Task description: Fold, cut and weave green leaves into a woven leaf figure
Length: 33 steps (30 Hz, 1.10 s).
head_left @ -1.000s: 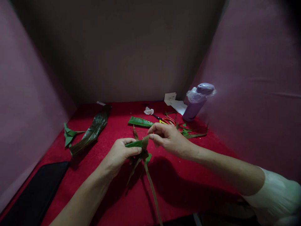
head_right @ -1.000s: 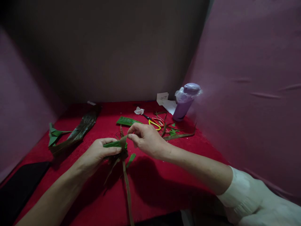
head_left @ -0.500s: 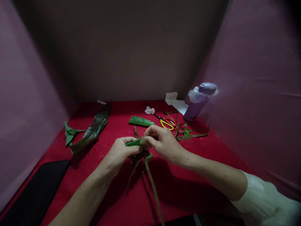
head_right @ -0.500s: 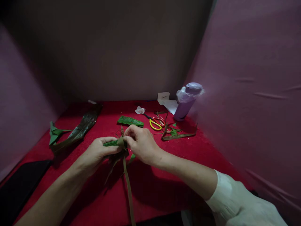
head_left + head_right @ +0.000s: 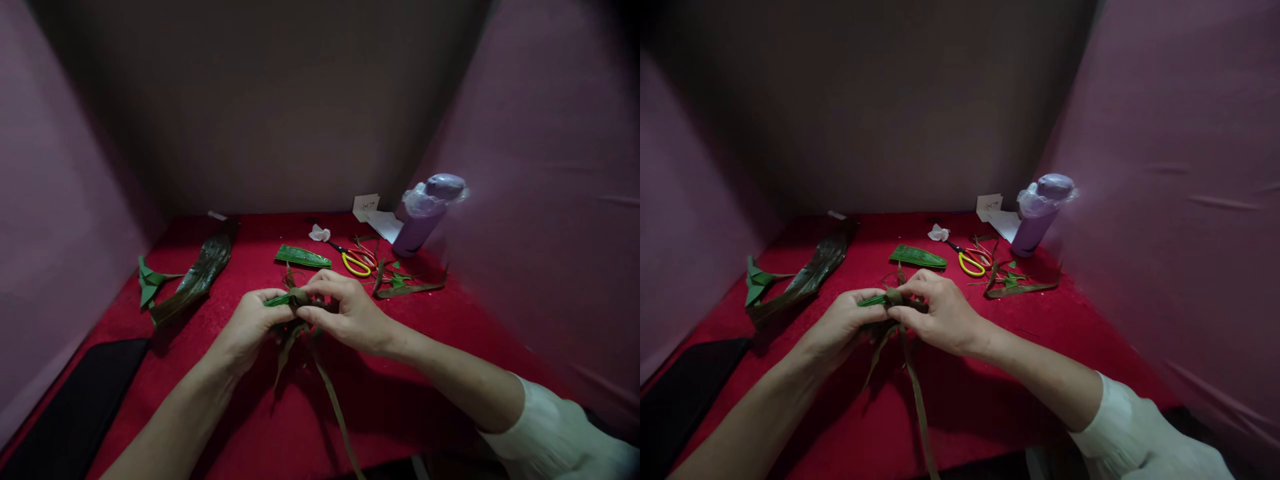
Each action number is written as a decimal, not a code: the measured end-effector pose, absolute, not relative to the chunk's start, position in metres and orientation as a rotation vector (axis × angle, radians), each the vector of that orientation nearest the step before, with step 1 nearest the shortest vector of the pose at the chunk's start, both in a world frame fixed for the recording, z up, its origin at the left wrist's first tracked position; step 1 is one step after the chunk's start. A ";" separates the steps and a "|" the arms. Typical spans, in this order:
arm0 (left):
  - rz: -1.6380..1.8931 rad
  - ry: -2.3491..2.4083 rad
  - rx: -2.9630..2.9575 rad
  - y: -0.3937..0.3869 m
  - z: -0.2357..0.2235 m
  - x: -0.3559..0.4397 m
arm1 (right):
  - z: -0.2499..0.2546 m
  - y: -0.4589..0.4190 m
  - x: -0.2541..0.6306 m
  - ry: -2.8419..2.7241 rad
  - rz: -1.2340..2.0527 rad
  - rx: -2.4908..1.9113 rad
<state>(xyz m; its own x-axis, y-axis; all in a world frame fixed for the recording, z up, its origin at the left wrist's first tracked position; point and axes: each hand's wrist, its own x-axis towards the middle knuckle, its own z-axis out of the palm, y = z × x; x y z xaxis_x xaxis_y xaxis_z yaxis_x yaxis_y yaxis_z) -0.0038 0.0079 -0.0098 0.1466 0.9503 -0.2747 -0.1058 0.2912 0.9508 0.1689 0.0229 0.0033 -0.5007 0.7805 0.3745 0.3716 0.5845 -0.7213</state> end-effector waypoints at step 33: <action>0.882 1.273 1.242 0.006 -0.010 0.006 | -0.009 0.030 0.162 -1.979 0.379 -0.972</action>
<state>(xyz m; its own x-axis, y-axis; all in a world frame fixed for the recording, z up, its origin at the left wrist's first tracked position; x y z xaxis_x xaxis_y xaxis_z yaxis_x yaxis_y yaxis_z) 0.0057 0.0058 -0.0103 0.1464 0.9694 -0.1972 0.1564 0.1741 0.9722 0.1615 0.0295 -0.0092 -0.3123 0.7552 0.5763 0.4887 0.6479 -0.5843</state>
